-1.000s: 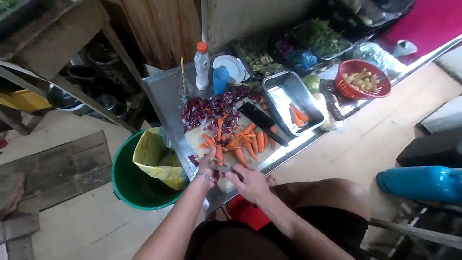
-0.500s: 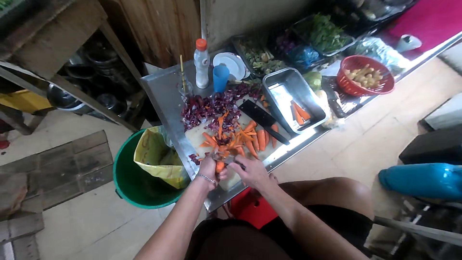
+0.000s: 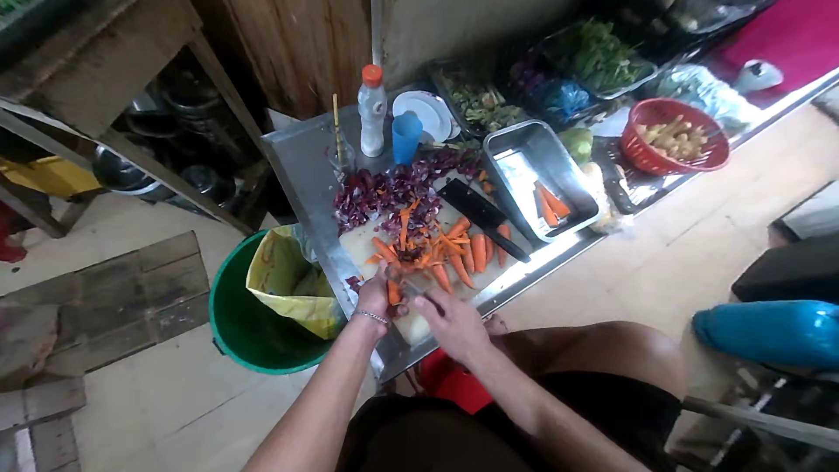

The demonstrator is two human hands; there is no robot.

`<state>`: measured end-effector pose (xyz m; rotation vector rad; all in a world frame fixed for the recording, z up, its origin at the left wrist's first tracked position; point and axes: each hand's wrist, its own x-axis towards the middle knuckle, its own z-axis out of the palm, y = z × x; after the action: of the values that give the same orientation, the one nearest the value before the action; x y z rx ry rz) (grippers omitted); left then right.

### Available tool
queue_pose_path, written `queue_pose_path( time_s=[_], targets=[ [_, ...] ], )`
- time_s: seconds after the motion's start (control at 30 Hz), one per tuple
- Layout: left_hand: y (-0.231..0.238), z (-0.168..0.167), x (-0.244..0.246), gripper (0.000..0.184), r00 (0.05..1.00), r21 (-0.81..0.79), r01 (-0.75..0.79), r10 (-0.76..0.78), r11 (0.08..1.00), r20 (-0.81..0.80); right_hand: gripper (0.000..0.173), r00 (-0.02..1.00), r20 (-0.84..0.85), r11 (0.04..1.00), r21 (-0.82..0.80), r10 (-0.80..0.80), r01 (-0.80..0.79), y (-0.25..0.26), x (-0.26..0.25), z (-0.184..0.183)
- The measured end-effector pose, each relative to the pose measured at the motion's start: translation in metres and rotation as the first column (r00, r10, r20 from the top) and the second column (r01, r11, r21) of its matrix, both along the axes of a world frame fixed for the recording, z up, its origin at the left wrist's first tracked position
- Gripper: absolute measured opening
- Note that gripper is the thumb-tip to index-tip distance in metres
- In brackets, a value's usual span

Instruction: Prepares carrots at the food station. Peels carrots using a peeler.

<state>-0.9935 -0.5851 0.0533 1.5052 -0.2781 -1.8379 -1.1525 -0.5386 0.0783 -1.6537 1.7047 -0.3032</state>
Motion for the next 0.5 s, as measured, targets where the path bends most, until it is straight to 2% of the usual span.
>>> queue_pose_path(
  time_s=[0.07, 0.13, 0.2, 0.23, 0.33, 0.4, 0.5],
  targets=[
    [-0.001, 0.004, -0.005, 0.048, 0.996, -0.05, -0.091, 0.092, 0.995, 0.014, 0.055, 0.997, -0.054, 0.995, -0.08, 0.053, -0.058, 0.012, 0.005, -0.002],
    [0.001, 0.005, -0.009, 0.043, 0.987, -0.067, -0.157, 0.154, 0.985, -0.038, 0.057, 0.995, -0.072, 0.987, -0.14, 0.07, -0.08, 0.015, 0.005, -0.006],
    [0.004, 0.006, -0.01, 0.045, 0.99, -0.048, -0.125, 0.121, 0.991, -0.066, 0.056, 0.994, -0.078, 0.977, -0.196, 0.073, -0.088, 0.01, 0.0, -0.015],
    [0.006, 0.007, -0.011, 0.048, 0.996, -0.039, -0.079, 0.077, 0.996, -0.05, 0.055, 0.994, -0.082, 0.982, -0.174, 0.065, -0.079, 0.004, -0.005, -0.02],
    [0.012, 0.005, -0.007, 0.056, 0.988, -0.037, 0.074, -0.078, 0.997, -0.133, 0.054, 0.996, -0.088, 0.998, 0.063, -0.019, 0.025, -0.022, -0.031, -0.038],
    [0.01, 0.005, -0.006, 0.058, 0.988, -0.036, 0.076, -0.081, 0.996, -0.13, 0.055, 0.998, -0.055, 0.998, 0.044, -0.036, 0.038, -0.025, -0.038, -0.041],
    [0.007, 0.004, -0.006, 0.052, 0.995, -0.016, 0.002, -0.004, 1.0, -0.097, 0.052, 0.998, -0.001, 0.998, -0.02, 0.066, -0.066, -0.005, -0.022, -0.012]
  ],
)
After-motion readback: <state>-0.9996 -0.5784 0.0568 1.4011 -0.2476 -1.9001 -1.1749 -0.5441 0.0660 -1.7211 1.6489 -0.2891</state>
